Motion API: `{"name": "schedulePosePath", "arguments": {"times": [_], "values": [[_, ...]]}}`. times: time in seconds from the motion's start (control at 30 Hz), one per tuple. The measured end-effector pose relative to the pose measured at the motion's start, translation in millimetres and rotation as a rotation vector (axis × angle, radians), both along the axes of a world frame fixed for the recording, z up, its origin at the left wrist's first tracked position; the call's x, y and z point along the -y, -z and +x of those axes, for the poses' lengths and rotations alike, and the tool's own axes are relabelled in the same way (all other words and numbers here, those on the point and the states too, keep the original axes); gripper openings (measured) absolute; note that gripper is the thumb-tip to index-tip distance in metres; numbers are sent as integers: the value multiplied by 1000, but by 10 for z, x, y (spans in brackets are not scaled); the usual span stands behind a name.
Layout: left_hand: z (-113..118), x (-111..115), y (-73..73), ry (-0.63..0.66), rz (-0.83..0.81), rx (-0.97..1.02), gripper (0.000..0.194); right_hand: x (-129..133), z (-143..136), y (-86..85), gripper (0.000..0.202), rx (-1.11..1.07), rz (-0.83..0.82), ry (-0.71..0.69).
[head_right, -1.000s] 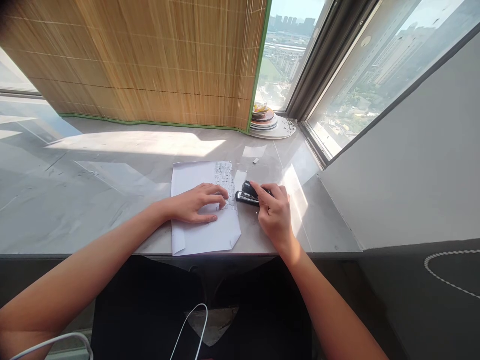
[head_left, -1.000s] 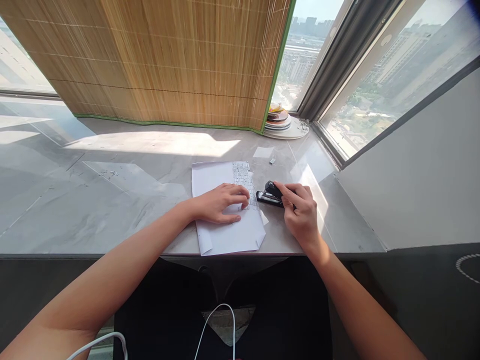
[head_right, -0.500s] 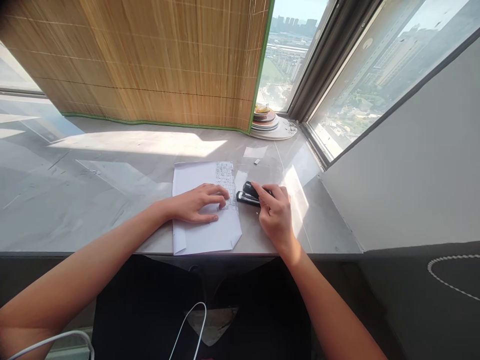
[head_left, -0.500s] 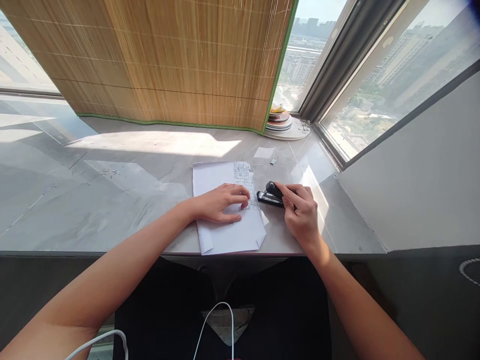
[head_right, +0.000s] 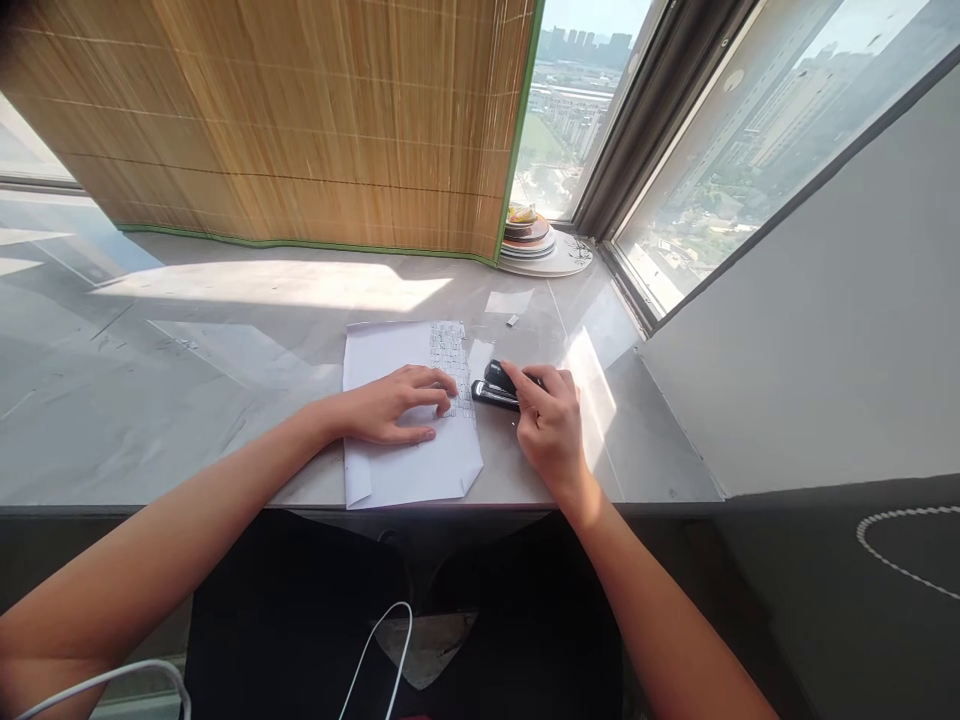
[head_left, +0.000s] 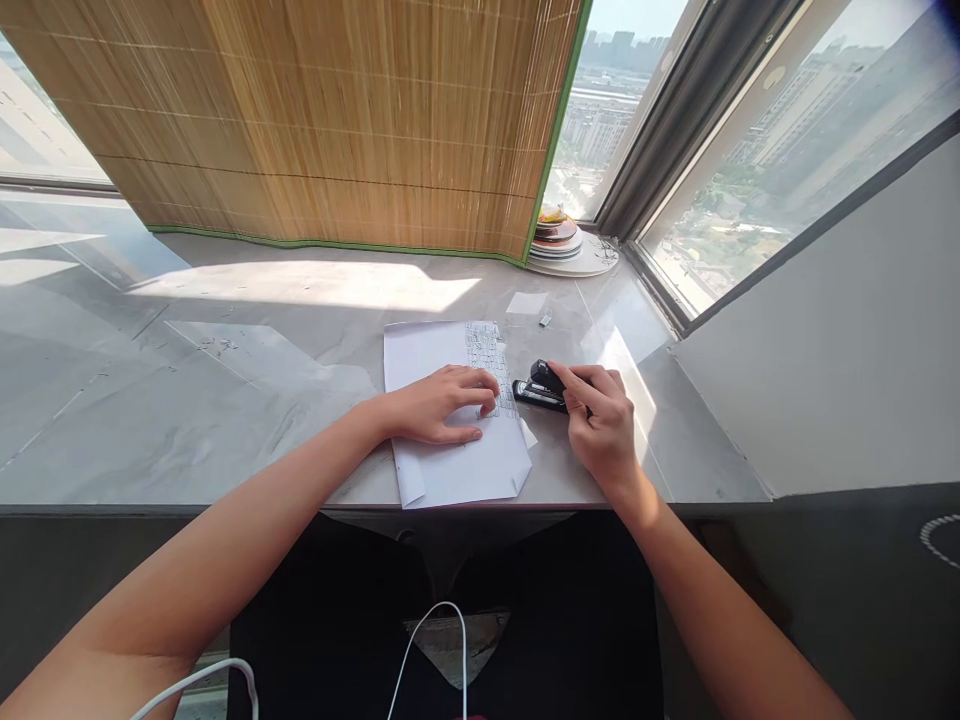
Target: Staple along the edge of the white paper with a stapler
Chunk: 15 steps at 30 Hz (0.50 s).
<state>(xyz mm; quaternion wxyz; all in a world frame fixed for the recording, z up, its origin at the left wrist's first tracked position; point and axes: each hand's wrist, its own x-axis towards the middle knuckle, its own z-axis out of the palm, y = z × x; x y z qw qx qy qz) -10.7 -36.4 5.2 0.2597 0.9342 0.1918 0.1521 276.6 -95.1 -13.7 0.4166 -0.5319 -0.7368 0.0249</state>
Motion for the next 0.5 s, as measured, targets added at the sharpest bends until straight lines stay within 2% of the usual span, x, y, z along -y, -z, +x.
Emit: {"name": "schedulePosePath", "arguments": {"times": [0.2, 0.4, 0.5], "values": [[7, -1, -5, 5, -25, 35, 32, 3, -3, 2, 43, -1, -6, 7], [-2, -7, 21, 4, -6, 3, 19, 6, -6, -2, 44, 0, -3, 8], [-5, -7, 19, 5, -5, -8, 22, 3, -9, -5, 44, 3, 2, 10]]}}
